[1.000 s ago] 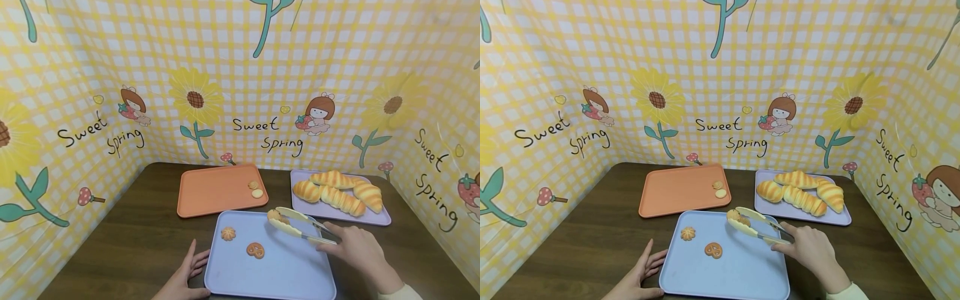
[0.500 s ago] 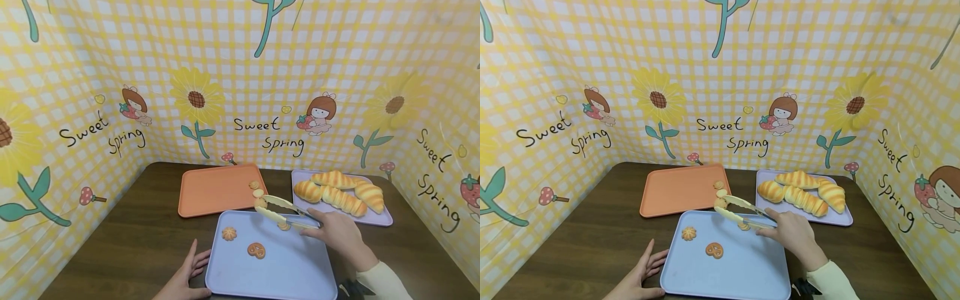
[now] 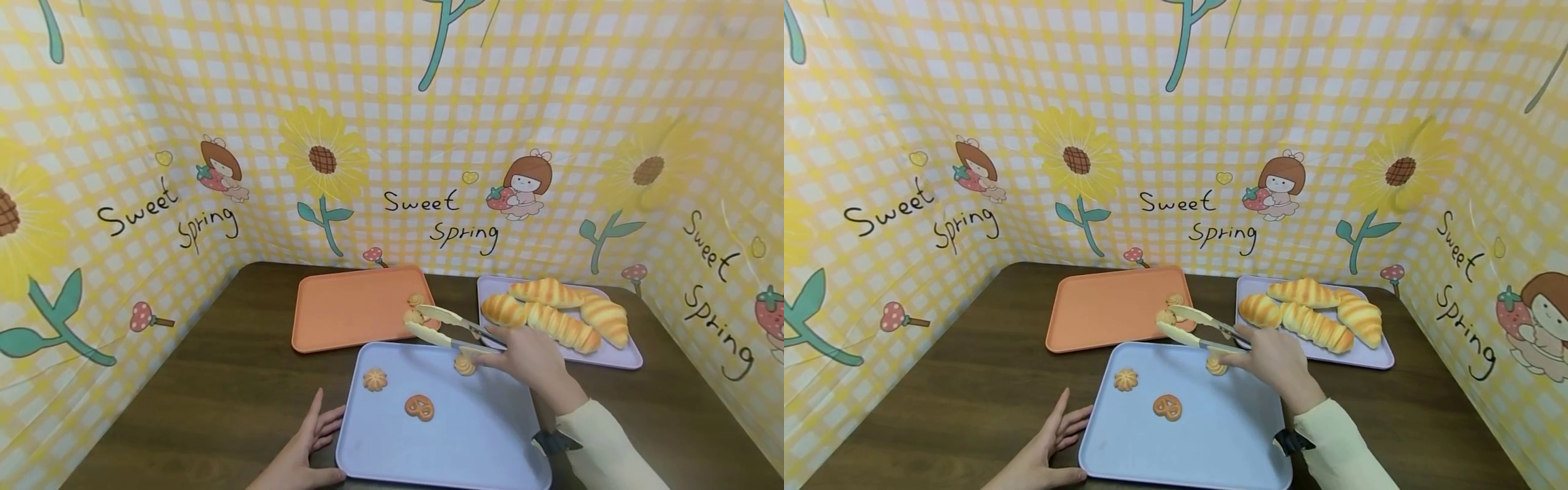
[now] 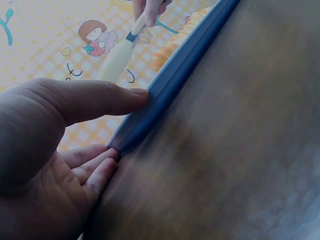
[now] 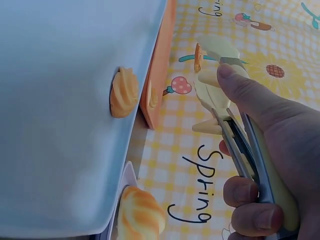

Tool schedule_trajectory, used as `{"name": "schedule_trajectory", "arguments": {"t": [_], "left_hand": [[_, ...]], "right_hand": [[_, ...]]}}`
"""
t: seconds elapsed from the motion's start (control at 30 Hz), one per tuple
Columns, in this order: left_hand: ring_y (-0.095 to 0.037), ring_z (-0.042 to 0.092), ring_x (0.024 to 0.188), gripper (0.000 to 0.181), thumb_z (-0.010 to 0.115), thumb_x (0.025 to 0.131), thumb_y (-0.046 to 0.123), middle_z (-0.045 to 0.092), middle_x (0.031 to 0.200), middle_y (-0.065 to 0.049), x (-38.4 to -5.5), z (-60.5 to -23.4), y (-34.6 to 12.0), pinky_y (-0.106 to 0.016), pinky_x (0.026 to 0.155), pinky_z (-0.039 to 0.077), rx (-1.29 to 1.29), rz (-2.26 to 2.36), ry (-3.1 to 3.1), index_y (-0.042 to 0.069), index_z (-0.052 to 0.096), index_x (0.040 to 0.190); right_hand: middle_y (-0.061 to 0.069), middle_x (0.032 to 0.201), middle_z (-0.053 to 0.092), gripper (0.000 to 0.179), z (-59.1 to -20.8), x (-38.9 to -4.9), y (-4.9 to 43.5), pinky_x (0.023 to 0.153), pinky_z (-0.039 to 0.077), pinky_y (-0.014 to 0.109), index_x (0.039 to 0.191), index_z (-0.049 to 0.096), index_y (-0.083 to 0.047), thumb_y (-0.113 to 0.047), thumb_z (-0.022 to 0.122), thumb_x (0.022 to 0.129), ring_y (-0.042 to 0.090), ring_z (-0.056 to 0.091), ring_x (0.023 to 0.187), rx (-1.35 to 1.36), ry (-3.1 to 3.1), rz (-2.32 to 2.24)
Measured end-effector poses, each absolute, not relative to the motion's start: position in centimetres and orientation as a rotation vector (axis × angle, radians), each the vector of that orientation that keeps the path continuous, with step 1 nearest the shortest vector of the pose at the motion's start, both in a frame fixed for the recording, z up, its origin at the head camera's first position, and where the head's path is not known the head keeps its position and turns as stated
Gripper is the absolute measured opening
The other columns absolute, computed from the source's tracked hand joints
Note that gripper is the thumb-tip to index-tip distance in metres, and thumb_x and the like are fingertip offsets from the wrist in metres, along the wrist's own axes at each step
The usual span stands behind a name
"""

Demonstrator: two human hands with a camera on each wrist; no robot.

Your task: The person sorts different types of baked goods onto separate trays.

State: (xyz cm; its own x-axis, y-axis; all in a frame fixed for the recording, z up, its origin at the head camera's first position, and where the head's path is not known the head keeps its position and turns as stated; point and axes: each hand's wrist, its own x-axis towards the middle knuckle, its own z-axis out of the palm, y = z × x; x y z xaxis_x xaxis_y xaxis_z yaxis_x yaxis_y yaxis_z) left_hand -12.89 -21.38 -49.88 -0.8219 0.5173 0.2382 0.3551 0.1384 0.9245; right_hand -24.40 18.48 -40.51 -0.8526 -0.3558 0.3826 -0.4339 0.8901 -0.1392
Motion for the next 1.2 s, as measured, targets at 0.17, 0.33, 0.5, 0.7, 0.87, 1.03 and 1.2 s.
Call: {"name": "schedule_trajectory", "arguments": {"t": [0.17,0.33,0.5,0.7,0.87,1.03,1.2], "left_hand": [[0.009,0.034,0.129,0.119,0.075,0.086,0.002,0.023,0.144,-0.049,-12.9,-49.9,-21.4,-0.019,0.097,0.040,0.895,1.775,2.260,-0.009,-0.027,0.146],[0.010,0.034,0.128,0.120,0.075,0.086,0.004,0.021,0.145,-0.049,-13.0,-49.7,-21.4,-0.018,0.097,0.040,0.865,1.776,2.237,-0.007,-0.028,0.146],[0.011,0.035,0.127,0.120,0.076,0.085,0.005,0.022,0.145,-0.049,-12.9,-49.6,-21.3,-0.018,0.097,0.039,0.833,1.784,2.231,-0.008,-0.027,0.147],[0.011,0.036,0.127,0.121,0.077,0.085,0.006,0.022,0.145,-0.049,-13.0,-49.7,-21.2,-0.018,0.097,0.039,0.813,1.793,2.220,-0.008,-0.026,0.147],[0.013,0.036,0.125,0.123,0.077,0.085,0.010,0.020,0.146,-0.049,-13.0,-49.6,-21.2,-0.017,0.096,0.039,0.775,1.785,2.198,-0.006,-0.028,0.147],[0.014,0.035,0.125,0.122,0.075,0.087,0.010,0.016,0.148,-0.048,-13.1,-49.6,-21.4,-0.017,0.096,0.038,0.743,1.790,2.149,-0.003,-0.031,0.147],[0.014,0.035,0.125,0.121,0.073,0.089,0.008,0.013,0.149,-0.048,-13.2,-49.7,-21.5,-0.016,0.096,0.038,0.733,1.795,2.116,-0.001,-0.033,0.147]], "right_hand": [[-0.008,0.046,0.037,0.072,-40.5,-25.2,17.9,0.040,0.024,0.028,0.126,0.071,-0.012,-0.061,0.078,0.074,0.009,0.022,0.045,0.574,-2.777,0.330],[-0.005,0.051,0.045,0.072,-40.4,-26.0,17.2,0.041,0.024,0.028,0.128,0.070,-0.014,-0.062,0.077,0.075,0.011,0.027,0.045,0.542,-2.845,0.330],[-0.004,0.052,0.045,0.072,-40.4,-26.7,16.5,0.041,0.021,0.028,0.130,0.068,-0.014,-0.061,0.076,0.076,0.012,0.027,0.046,0.513,-2.891,0.352],[-0.001,0.059,0.055,0.071,-40.6,-27.5,16.0,0.041,0.025,0.028,0.130,0.068,-0.014,-0.059,0.077,0.076,0.013,0.035,0.048,0.480,-2.910,0.335],[0.003,0.056,0.054,0.073,-40.8,-28.1,15.3,0.041,0.024,0.027,0.131,0.068,-0.014,-0.060,0.076,0.076,0.012,0.030,0.047,0.468,-2.909,0.307],[0.001,0.055,0.051,0.075,-41.2,-28.8,14.5,0.040,0.021,0.027,0.135,0.065,-0.017,-0.064,0.073,0.077,0.012,0.027,0.045,0.414,-2.965,0.265],[0.009,0.079,0.068,0.074,-41.5,-29.5,13.8,0.040,0.025,0.028,0.134,0.066,-0.015,-0.063,0.074,0.078,0.016,0.040,0.047,0.411,-2.972,0.282]]}}
